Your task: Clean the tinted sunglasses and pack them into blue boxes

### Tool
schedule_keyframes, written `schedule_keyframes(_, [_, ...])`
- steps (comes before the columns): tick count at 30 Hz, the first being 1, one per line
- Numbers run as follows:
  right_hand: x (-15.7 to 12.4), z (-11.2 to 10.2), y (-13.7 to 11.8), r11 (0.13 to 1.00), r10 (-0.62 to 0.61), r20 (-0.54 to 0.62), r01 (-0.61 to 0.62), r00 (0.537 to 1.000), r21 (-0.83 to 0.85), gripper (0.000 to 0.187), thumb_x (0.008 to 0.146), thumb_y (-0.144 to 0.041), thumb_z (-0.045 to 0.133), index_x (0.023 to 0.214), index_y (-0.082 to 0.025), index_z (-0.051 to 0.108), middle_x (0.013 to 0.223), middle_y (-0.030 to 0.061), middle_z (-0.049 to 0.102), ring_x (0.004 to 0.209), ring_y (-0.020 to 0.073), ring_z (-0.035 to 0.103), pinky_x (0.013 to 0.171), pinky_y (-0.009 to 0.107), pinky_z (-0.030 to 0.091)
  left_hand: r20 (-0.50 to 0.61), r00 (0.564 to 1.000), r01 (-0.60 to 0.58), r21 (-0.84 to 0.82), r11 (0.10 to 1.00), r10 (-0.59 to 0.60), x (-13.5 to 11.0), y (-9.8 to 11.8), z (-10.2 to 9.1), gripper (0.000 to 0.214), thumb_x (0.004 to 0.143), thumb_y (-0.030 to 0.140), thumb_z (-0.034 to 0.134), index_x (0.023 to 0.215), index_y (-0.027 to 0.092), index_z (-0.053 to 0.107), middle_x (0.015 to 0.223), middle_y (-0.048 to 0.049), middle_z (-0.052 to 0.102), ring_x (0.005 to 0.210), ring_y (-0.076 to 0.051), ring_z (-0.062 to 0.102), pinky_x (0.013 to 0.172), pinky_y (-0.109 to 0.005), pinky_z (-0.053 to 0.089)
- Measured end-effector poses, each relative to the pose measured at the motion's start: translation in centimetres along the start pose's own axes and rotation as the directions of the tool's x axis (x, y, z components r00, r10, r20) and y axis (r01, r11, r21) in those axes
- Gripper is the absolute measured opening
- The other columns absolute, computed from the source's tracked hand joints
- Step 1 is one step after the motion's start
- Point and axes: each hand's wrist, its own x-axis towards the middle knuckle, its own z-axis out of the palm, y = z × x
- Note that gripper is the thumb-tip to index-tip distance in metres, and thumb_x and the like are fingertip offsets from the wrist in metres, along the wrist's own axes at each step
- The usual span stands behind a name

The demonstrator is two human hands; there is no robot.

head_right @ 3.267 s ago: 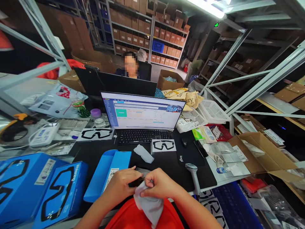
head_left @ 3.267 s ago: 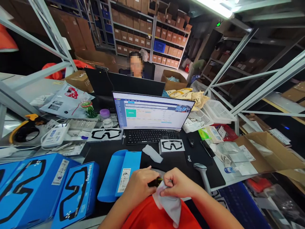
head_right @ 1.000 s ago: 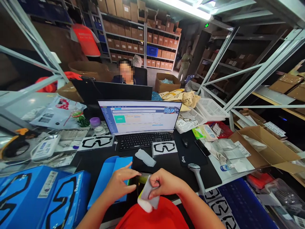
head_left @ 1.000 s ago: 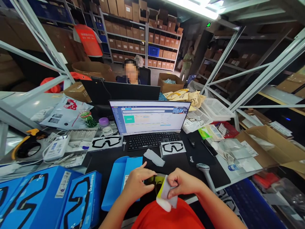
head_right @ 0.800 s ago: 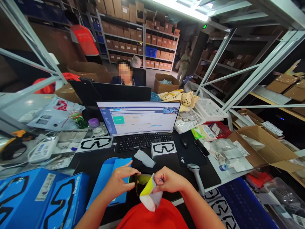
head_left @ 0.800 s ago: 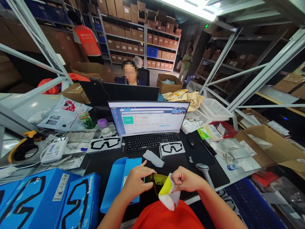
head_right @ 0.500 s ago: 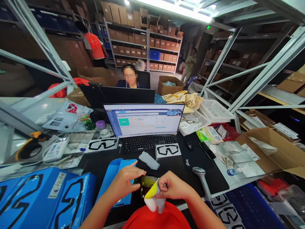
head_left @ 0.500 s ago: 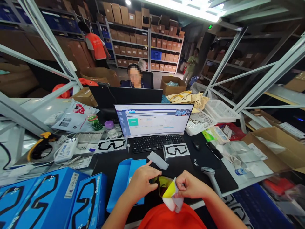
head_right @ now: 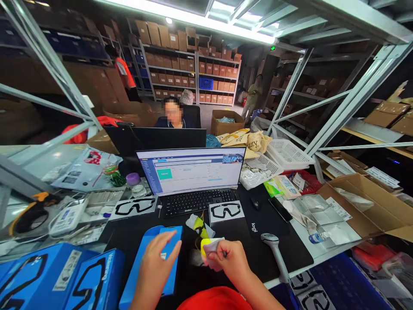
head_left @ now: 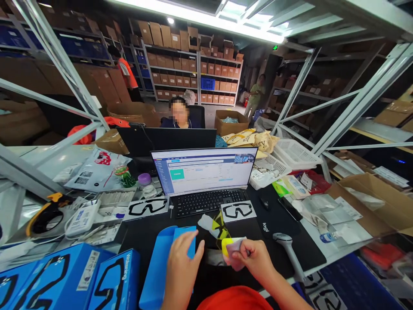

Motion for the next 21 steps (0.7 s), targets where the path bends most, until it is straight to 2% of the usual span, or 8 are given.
schedule_keyframes(2, [-0.3, 1.1, 0.8, 0.986, -0.154, -0.004, 0.154, 0.988, -0.067, 0.050, 0.085, -0.041, 0.064, 0.049, -0.020, 0.036, 0.046, -0.0030, 0.050, 0.044, 0.0101, 0.040, 0.047, 0.024, 0.024, 0.158, 0.981, 0.147, -0.204, 0.968, -0.115, -1.4, -0.5, 1.4, 0.043, 0.092, 0.054, 0.050, 0.097, 0.019, 0.075, 0.098, -0.0127, 0.078, 0.089, -0.029, 0.075, 0.078, -0.043, 0.064])
schedule_keyframes(4, [-0.8, 2.4, 1.3, 0.920, -0.357, 0.038, 0.359, 0.933, -0.157, 0.046, 0.090, -0.032, 0.061, 0.049, -0.020, 0.042, 0.047, -0.0019, 0.055, 0.044, 0.0106, 0.044, 0.049, 0.025, 0.026, 0.279, 0.950, 0.234, -0.339, 0.911, -0.140, -2.6, -0.3, 2.7, 0.054, 0.087, 0.063, 0.052, 0.100, 0.016, 0.075, 0.097, -0.0139, 0.079, 0.089, -0.028, 0.076, 0.079, -0.039, 0.063])
schedule_keyframes(7, [-1.2, 4.2, 1.2, 0.763, -0.589, 0.130, 0.602, 0.798, -0.235, 0.043, 0.093, -0.028, 0.059, 0.052, -0.020, 0.050, 0.046, -0.0019, 0.057, 0.042, 0.0105, 0.041, 0.049, 0.027, 0.025, 0.275, 0.939, 0.300, -0.356, 0.885, -0.208, -3.3, 0.9, 3.7, 0.053, 0.085, 0.061, 0.057, 0.104, 0.015, 0.075, 0.103, -0.0138, 0.079, 0.095, -0.029, 0.075, 0.085, -0.039, 0.061])
schedule_keyframes(9, [-1.3, 4.5, 0.8, 0.712, -0.656, 0.132, 0.667, 0.743, -0.221, 0.045, 0.096, -0.032, 0.057, 0.053, -0.021, 0.050, 0.045, -0.0026, 0.054, 0.040, 0.0102, 0.038, 0.049, 0.027, 0.025, 0.221, 0.948, 0.289, -0.309, 0.906, -0.227, -3.3, 1.8, 3.5, 0.044, 0.087, 0.054, 0.058, 0.101, 0.017, 0.077, 0.101, -0.0111, 0.079, 0.094, -0.027, 0.075, 0.084, -0.037, 0.061])
schedule_keyframes(12, [-1.0, 3.2, 0.0, 0.770, -0.626, 0.005, 0.619, 0.780, -0.159, 0.056, 0.099, -0.048, 0.050, 0.051, -0.021, 0.042, 0.043, -0.0039, 0.046, 0.042, 0.0100, 0.035, 0.048, 0.026, 0.025, 0.032, 0.996, 0.090, -0.164, 0.982, -0.086, -2.8, 2.8, 2.5, 0.034, 0.087, 0.048, 0.061, 0.093, 0.019, 0.077, 0.095, -0.0089, 0.079, 0.088, -0.024, 0.075, 0.077, -0.032, 0.061])
schedule_keyframes(15, [-0.7, 1.2, -0.7, 0.897, -0.435, -0.176, 0.441, 0.883, -0.004, 0.064, 0.091, -0.068, 0.051, 0.052, -0.021, 0.031, 0.044, -0.0056, 0.038, 0.044, 0.0098, 0.031, 0.045, 0.025, 0.021, -0.131, 0.972, -0.191, 0.033, 0.981, 0.193, -2.4, 3.6, 1.9, 0.028, 0.090, 0.044, 0.060, 0.081, 0.020, 0.072, 0.083, -0.0073, 0.076, 0.080, -0.023, 0.074, 0.072, -0.031, 0.061])
schedule_keyframes(18, [-0.6, 0.1, -1.6, 0.935, -0.232, -0.265, 0.290, 0.936, 0.206, 0.068, 0.083, -0.078, 0.053, 0.054, -0.022, 0.026, 0.047, -0.0064, 0.032, 0.047, 0.0101, 0.026, 0.044, 0.024, 0.020, -0.146, 0.915, -0.358, 0.134, 0.924, 0.376, -2.1, 4.5, 1.9, 0.029, 0.095, 0.037, 0.053, 0.075, 0.021, 0.064, 0.074, -0.0050, 0.071, 0.075, -0.021, 0.072, 0.074, -0.033, 0.061])
schedule_keyframes(21, [-0.6, -0.3, -2.6, 0.911, -0.141, -0.250, 0.224, 0.958, 0.345, 0.070, 0.078, -0.080, 0.056, 0.055, -0.022, 0.025, 0.050, -0.0061, 0.030, 0.050, 0.0109, 0.025, 0.046, 0.025, 0.021, -0.114, 0.903, -0.399, 0.134, 0.907, 0.414, -2.1, 5.2, 2.2, 0.028, 0.097, 0.036, 0.050, 0.076, 0.021, 0.060, 0.071, -0.0041, 0.068, 0.074, -0.021, 0.071, 0.074, -0.034, 0.061])
